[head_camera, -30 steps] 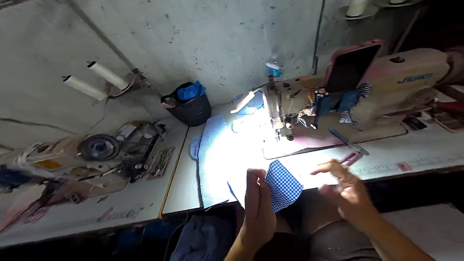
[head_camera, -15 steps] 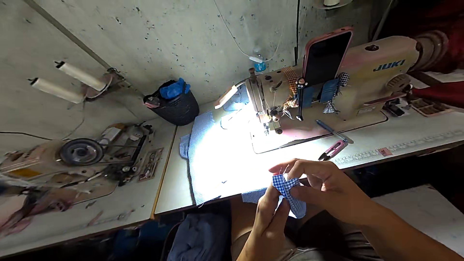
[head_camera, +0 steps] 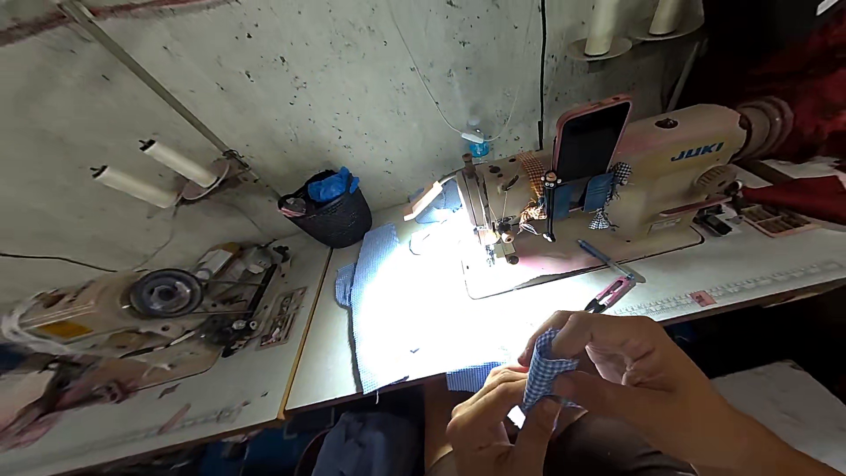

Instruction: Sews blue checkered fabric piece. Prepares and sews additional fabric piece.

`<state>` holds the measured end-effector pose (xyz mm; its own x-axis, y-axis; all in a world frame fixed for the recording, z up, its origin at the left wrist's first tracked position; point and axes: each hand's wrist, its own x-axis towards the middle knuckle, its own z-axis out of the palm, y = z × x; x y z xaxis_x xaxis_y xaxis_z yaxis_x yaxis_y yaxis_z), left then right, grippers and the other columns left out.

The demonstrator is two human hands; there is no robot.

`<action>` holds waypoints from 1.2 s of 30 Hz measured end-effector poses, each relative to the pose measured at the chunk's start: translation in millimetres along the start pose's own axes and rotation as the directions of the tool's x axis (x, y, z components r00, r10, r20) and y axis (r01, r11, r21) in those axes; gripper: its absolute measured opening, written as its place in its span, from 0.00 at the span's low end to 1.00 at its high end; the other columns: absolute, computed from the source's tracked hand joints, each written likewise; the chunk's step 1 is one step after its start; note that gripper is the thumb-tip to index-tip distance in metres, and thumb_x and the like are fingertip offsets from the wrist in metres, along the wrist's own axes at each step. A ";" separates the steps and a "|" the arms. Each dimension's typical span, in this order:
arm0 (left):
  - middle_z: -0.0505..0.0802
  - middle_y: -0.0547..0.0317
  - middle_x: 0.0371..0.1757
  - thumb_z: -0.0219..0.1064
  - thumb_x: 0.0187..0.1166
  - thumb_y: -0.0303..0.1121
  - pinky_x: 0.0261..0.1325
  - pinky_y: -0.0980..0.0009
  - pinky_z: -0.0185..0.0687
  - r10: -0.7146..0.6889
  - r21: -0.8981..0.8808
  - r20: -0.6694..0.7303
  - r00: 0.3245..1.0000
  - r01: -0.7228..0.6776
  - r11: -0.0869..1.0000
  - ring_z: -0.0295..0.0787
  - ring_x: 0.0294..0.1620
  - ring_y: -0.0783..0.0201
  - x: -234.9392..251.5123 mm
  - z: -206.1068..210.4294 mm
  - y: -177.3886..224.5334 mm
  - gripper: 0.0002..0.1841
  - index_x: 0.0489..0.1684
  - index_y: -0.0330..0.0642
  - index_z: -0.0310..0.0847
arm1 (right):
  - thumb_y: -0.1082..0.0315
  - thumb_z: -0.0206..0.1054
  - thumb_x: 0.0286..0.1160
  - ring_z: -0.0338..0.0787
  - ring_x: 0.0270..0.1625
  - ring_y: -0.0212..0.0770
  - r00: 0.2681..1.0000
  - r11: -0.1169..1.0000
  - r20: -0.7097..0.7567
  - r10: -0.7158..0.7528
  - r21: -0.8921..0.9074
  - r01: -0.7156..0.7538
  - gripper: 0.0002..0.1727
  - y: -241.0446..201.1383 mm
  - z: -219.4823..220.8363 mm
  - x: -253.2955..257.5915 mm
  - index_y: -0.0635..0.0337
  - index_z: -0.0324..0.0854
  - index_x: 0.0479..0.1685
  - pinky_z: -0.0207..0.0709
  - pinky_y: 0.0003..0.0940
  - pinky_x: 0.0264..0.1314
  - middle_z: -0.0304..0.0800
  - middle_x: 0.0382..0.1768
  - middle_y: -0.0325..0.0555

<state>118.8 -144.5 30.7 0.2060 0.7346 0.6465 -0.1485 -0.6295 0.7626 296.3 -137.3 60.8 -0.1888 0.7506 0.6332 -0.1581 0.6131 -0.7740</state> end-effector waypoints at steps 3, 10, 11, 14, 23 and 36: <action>0.96 0.73 0.41 0.74 0.77 0.32 0.66 0.77 0.83 0.092 0.079 -0.089 0.992 -0.085 0.993 0.92 0.49 0.80 7.3 1.3 7.9 0.02 0.40 0.46 0.90 | 0.61 0.70 0.80 0.88 0.59 0.25 0.996 0.996 -0.061 -0.067 -0.063 0.063 0.09 -8.6 3.4 3.1 0.56 0.88 0.47 0.78 0.27 0.65 0.94 0.50 0.35; 0.96 0.68 0.41 0.81 0.68 0.31 0.53 0.80 0.89 0.009 0.052 -0.011 1.000 -0.009 0.999 0.92 0.46 0.80 14.8 10.2 14.7 0.11 0.43 0.40 0.88 | 0.69 0.72 0.77 0.89 0.51 0.21 0.965 0.973 -0.156 -0.210 -0.129 0.191 0.05 -30.8 3.3 15.9 0.58 0.84 0.45 0.84 0.18 0.58 0.92 0.43 0.32; 0.96 0.66 0.39 0.81 0.67 0.29 0.51 0.80 0.90 -0.039 0.077 0.020 0.999 0.037 0.996 0.92 0.43 0.80 11.5 9.9 10.0 0.10 0.41 0.38 0.88 | 0.71 0.73 0.75 0.89 0.50 0.21 0.958 0.968 -0.176 -0.225 -0.149 0.200 0.05 -32.1 1.8 18.1 0.59 0.84 0.45 0.84 0.18 0.57 0.92 0.43 0.32; 0.97 0.62 0.33 0.79 0.64 0.21 0.44 0.75 0.94 -0.251 0.056 0.095 0.963 0.246 0.968 0.95 0.36 0.75 -6.9 2.3 -14.3 0.07 0.36 0.33 0.90 | 0.73 0.74 0.69 0.88 0.49 0.21 0.945 0.963 -0.226 -0.235 -0.185 0.195 0.10 -28.1 -3.5 23.2 0.59 0.83 0.47 0.84 0.17 0.57 0.91 0.43 0.31; 0.94 0.72 0.61 0.78 0.72 0.49 0.73 0.69 0.83 -0.031 0.099 -0.029 0.999 0.033 0.995 0.89 0.66 0.73 -10.0 -20.8 -29.2 0.23 0.64 0.53 0.87 | 0.73 0.77 0.66 0.92 0.45 0.26 0.980 0.995 -0.194 -0.048 -0.091 0.030 0.22 -1.8 12.7 18.1 0.59 0.78 0.60 0.86 0.20 0.53 0.93 0.40 0.35; 0.96 0.70 0.41 0.76 0.75 0.33 0.55 0.78 0.89 0.052 0.053 -0.253 0.966 -0.040 0.998 0.92 0.46 0.75 29.8 -14.9 -13.5 0.03 0.39 0.48 0.94 | 0.73 0.73 0.68 0.91 0.47 0.26 0.979 0.980 -0.201 -0.009 -0.197 -0.031 0.13 15.0 20.8 15.7 0.64 0.82 0.51 0.86 0.21 0.56 0.93 0.40 0.37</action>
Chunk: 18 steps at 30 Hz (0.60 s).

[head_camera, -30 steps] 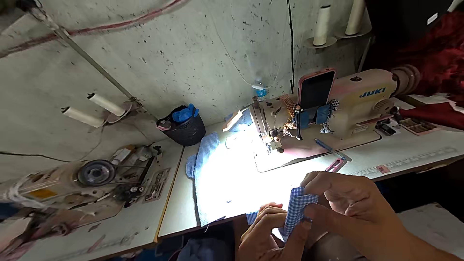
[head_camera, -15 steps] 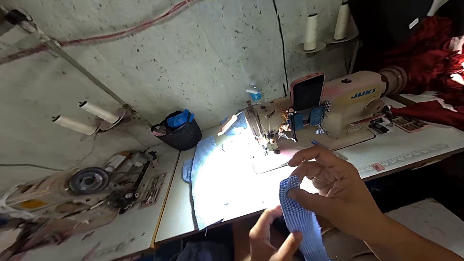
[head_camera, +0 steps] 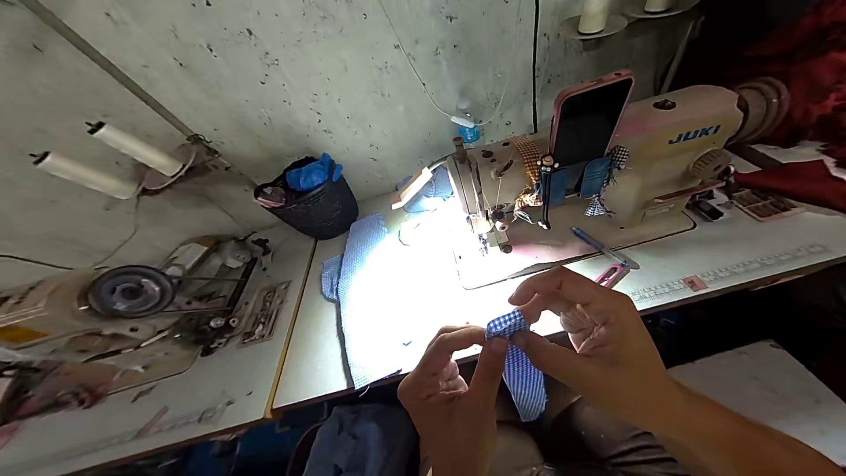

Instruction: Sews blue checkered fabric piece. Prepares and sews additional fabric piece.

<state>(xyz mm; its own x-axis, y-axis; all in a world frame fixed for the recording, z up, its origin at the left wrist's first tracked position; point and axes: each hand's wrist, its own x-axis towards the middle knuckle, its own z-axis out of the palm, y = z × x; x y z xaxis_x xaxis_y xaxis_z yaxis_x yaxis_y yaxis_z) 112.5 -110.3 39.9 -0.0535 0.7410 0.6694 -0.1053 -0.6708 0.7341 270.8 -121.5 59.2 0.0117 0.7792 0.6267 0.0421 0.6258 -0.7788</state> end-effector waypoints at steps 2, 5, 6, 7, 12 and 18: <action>0.96 0.69 0.41 0.76 0.74 0.33 0.55 0.77 0.90 -0.003 -0.002 0.002 1.000 0.003 1.000 0.93 0.46 0.74 1.4 -1.3 -0.5 0.03 0.39 0.47 0.94 | 0.72 0.72 0.70 0.91 0.47 0.26 1.000 1.000 0.009 0.009 0.023 -0.009 0.10 1.7 0.6 1.7 0.63 0.84 0.48 0.86 0.22 0.56 0.93 0.40 0.36; 0.96 0.69 0.41 0.75 0.75 0.33 0.56 0.77 0.89 -0.014 0.004 0.019 1.000 0.014 1.000 0.93 0.47 0.74 2.9 -4.4 -1.5 0.03 0.39 0.47 0.93 | 0.72 0.72 0.71 0.91 0.46 0.26 0.999 0.997 0.014 0.037 0.064 -0.038 0.05 3.5 2.2 3.4 0.61 0.86 0.43 0.86 0.21 0.55 0.94 0.39 0.36; 0.96 0.71 0.41 0.75 0.76 0.33 0.57 0.77 0.89 -0.015 -0.001 0.019 1.000 0.015 1.000 0.92 0.47 0.75 3.1 -4.7 -2.7 0.03 0.39 0.47 0.92 | 0.71 0.73 0.71 0.91 0.46 0.26 0.999 0.997 0.011 0.047 0.067 -0.048 0.04 3.9 2.4 3.8 0.60 0.87 0.41 0.86 0.21 0.55 0.94 0.39 0.35; 0.95 0.72 0.42 0.74 0.77 0.33 0.57 0.77 0.89 -0.015 -0.007 0.018 1.000 0.015 1.000 0.92 0.47 0.76 3.2 -4.6 -4.0 0.02 0.40 0.48 0.91 | 0.71 0.73 0.71 0.91 0.45 0.25 0.998 0.996 0.007 0.055 0.063 -0.055 0.04 4.3 2.2 4.1 0.59 0.87 0.40 0.86 0.20 0.54 0.94 0.38 0.34; 0.96 0.73 0.43 0.72 0.79 0.32 0.57 0.77 0.89 -0.012 -0.043 0.015 1.000 0.013 0.999 0.93 0.47 0.76 2.9 -3.6 -7.3 0.03 0.43 0.48 0.90 | 0.69 0.74 0.71 0.91 0.47 0.26 0.998 0.997 0.004 0.064 0.031 -0.065 0.03 6.8 0.2 5.2 0.57 0.89 0.38 0.86 0.22 0.55 0.94 0.37 0.33; 0.95 0.71 0.48 0.83 0.66 0.37 0.61 0.72 0.90 -0.079 -0.010 0.079 0.994 0.080 0.997 0.93 0.53 0.72 -8.6 -2.3 -23.4 0.18 0.52 0.48 0.87 | 0.69 0.73 0.72 0.91 0.45 0.26 0.998 0.998 0.021 0.057 0.014 -0.058 0.01 5.0 -0.8 12.3 0.55 0.89 0.36 0.86 0.22 0.55 0.93 0.36 0.32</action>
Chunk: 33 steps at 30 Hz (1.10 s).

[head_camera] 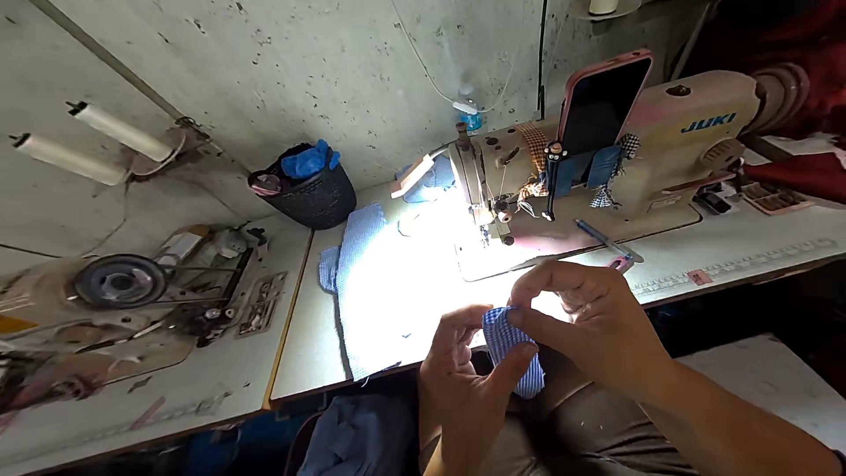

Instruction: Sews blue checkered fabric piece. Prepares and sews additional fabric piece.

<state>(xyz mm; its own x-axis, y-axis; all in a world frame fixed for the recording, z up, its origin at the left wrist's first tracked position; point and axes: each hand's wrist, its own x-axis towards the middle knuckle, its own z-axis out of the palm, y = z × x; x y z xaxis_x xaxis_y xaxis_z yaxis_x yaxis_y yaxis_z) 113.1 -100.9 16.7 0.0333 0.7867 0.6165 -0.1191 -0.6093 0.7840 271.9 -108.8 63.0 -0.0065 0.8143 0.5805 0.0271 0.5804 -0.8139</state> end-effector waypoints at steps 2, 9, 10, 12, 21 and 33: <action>0.98 0.68 0.42 0.83 0.63 0.30 0.55 0.73 0.93 -0.109 -0.019 0.027 0.994 0.110 0.994 0.95 0.47 0.73 -13.8 0.4 -13.3 0.12 0.43 0.44 0.91 | 0.71 0.72 0.72 0.91 0.44 0.26 1.000 0.999 0.008 0.005 -0.036 -0.004 0.01 0.9 -2.0 6.3 0.54 0.88 0.37 0.86 0.22 0.53 0.92 0.35 0.31; 0.98 0.51 0.39 0.72 0.76 0.25 0.55 0.63 0.94 -0.514 -0.375 0.199 0.834 0.549 0.747 0.98 0.42 0.61 -35.1 -16.4 -34.4 0.05 0.42 0.35 0.92 | 0.74 0.71 0.70 0.90 0.41 0.29 0.981 0.973 0.034 0.189 -0.139 -0.183 0.03 38.9 -2.0 30.5 0.58 0.86 0.38 0.85 0.24 0.44 0.91 0.35 0.37; 0.98 0.49 0.41 0.71 0.77 0.26 0.56 0.60 0.94 -0.534 -0.414 0.251 0.808 0.588 0.695 0.99 0.43 0.58 -33.9 -20.5 -35.8 0.05 0.44 0.35 0.91 | 0.74 0.71 0.71 0.90 0.40 0.29 0.974 0.966 0.028 0.225 -0.133 -0.220 0.02 41.9 -0.3 31.0 0.58 0.86 0.38 0.85 0.24 0.42 0.91 0.35 0.38; 0.98 0.46 0.44 0.68 0.81 0.27 0.61 0.56 0.92 -0.545 -0.455 0.337 0.768 0.640 0.620 0.98 0.47 0.54 -30.7 -26.5 -39.0 0.07 0.48 0.35 0.91 | 0.75 0.70 0.72 0.89 0.38 0.30 0.965 0.958 0.009 0.263 -0.120 -0.261 0.02 44.6 1.1 30.9 0.58 0.86 0.38 0.84 0.23 0.39 0.91 0.34 0.38; 0.97 0.53 0.42 0.75 0.65 0.16 0.56 0.68 0.91 -0.485 -0.260 0.144 0.862 0.506 0.822 0.96 0.46 0.66 -33.0 -21.9 -55.6 0.11 0.45 0.30 0.89 | 0.75 0.69 0.70 0.89 0.38 0.28 0.980 0.972 -0.042 0.194 -0.124 -0.198 0.04 39.8 -1.0 29.8 0.57 0.86 0.38 0.83 0.21 0.39 0.91 0.34 0.36; 0.90 0.54 0.57 0.63 0.71 0.13 0.56 0.72 0.90 -0.437 -0.154 0.082 0.896 0.445 0.882 0.92 0.51 0.68 -32.3 -35.1 -53.4 0.24 0.69 0.24 0.67 | 0.79 0.73 0.70 0.87 0.30 0.27 0.925 0.933 -0.155 0.348 -0.036 -0.357 0.04 83.4 2.9 35.6 0.62 0.86 0.39 0.81 0.19 0.34 0.90 0.28 0.39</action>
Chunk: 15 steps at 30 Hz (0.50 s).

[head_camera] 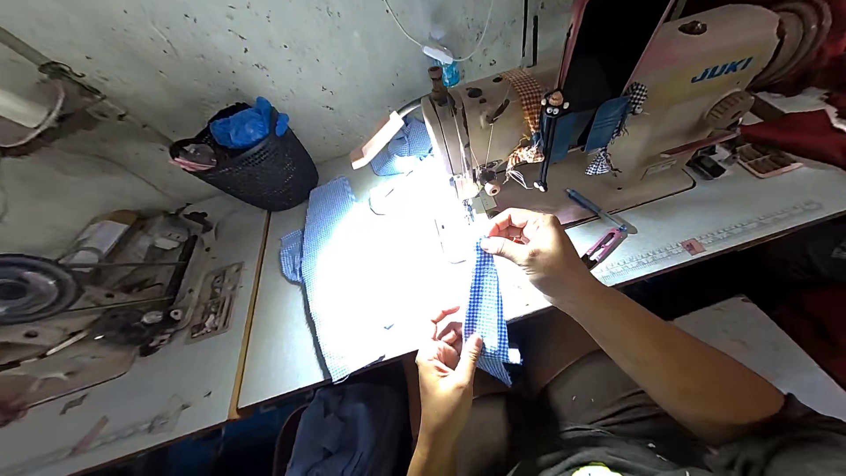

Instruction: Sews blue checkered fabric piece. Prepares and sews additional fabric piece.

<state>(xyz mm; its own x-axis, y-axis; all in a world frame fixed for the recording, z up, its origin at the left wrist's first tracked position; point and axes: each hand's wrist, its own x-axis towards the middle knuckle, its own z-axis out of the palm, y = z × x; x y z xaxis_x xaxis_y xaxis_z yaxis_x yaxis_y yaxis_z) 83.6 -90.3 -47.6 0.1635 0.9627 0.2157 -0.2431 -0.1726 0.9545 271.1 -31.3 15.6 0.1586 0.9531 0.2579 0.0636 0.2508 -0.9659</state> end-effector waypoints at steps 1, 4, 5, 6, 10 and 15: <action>0.91 0.53 0.56 0.64 0.70 0.12 0.55 0.72 0.91 -0.008 -0.006 0.003 1.000 0.008 1.000 0.93 0.51 0.67 -0.9 -0.1 1.1 0.25 0.70 0.23 0.67 | 0.78 0.73 0.71 0.87 0.30 0.27 1.000 1.000 -0.002 0.013 -0.005 -0.013 0.04 4.6 0.9 2.3 0.62 0.86 0.38 0.81 0.19 0.34 0.90 0.28 0.39; 0.94 0.53 0.50 0.66 0.69 0.11 0.49 0.73 0.92 -0.038 0.001 -0.006 0.999 0.038 0.999 0.94 0.44 0.68 -0.9 -3.2 1.3 0.28 0.71 0.23 0.66 | 0.80 0.72 0.71 0.87 0.29 0.27 0.999 0.999 0.003 0.035 0.023 -0.035 0.03 18.8 3.2 8.2 0.64 0.87 0.38 0.81 0.20 0.32 0.90 0.28 0.41; 0.95 0.54 0.47 0.67 0.68 0.11 0.47 0.74 0.92 -0.050 0.006 -0.018 0.999 0.050 0.999 0.94 0.42 0.68 0.1 -4.8 0.7 0.28 0.71 0.23 0.66 | 0.80 0.71 0.72 0.86 0.28 0.28 0.998 0.998 0.014 0.058 0.027 -0.058 0.03 22.0 3.6 9.1 0.64 0.86 0.38 0.80 0.20 0.31 0.90 0.28 0.41; 0.95 0.55 0.44 0.68 0.66 0.10 0.46 0.73 0.92 -0.058 0.010 -0.035 0.998 0.058 0.998 0.95 0.40 0.68 1.5 -6.3 -0.2 0.30 0.72 0.24 0.66 | 0.80 0.70 0.73 0.85 0.27 0.28 0.996 0.996 0.021 0.087 0.033 -0.088 0.03 24.1 4.3 9.9 0.65 0.85 0.39 0.79 0.20 0.30 0.89 0.28 0.42; 0.95 0.58 0.37 0.76 0.56 0.10 0.42 0.74 0.92 -0.079 0.058 -0.111 0.991 0.086 0.995 0.94 0.35 0.68 5.3 -8.7 -3.1 0.37 0.72 0.26 0.68 | 0.80 0.68 0.75 0.81 0.27 0.28 0.982 0.978 0.027 0.187 0.092 -0.189 0.03 35.2 6.5 14.2 0.65 0.84 0.37 0.75 0.20 0.29 0.86 0.27 0.41; 0.97 0.55 0.42 0.81 0.54 0.14 0.44 0.74 0.94 -0.125 0.180 -0.159 0.979 0.153 0.972 0.96 0.36 0.67 2.5 -7.5 -6.8 0.43 0.79 0.31 0.71 | 0.80 0.68 0.74 0.82 0.29 0.28 0.981 0.971 0.024 0.194 0.137 -0.195 0.04 41.4 7.5 16.5 0.64 0.85 0.36 0.77 0.21 0.32 0.86 0.28 0.40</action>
<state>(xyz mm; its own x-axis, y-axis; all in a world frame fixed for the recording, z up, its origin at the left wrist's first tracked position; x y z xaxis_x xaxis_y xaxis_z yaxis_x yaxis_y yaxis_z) 78.5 -85.2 -55.1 0.0382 0.9975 0.0594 -0.0387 -0.0579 0.9976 268.9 -3.9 -20.2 0.1440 0.9874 0.0652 -0.1047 0.0807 -0.9912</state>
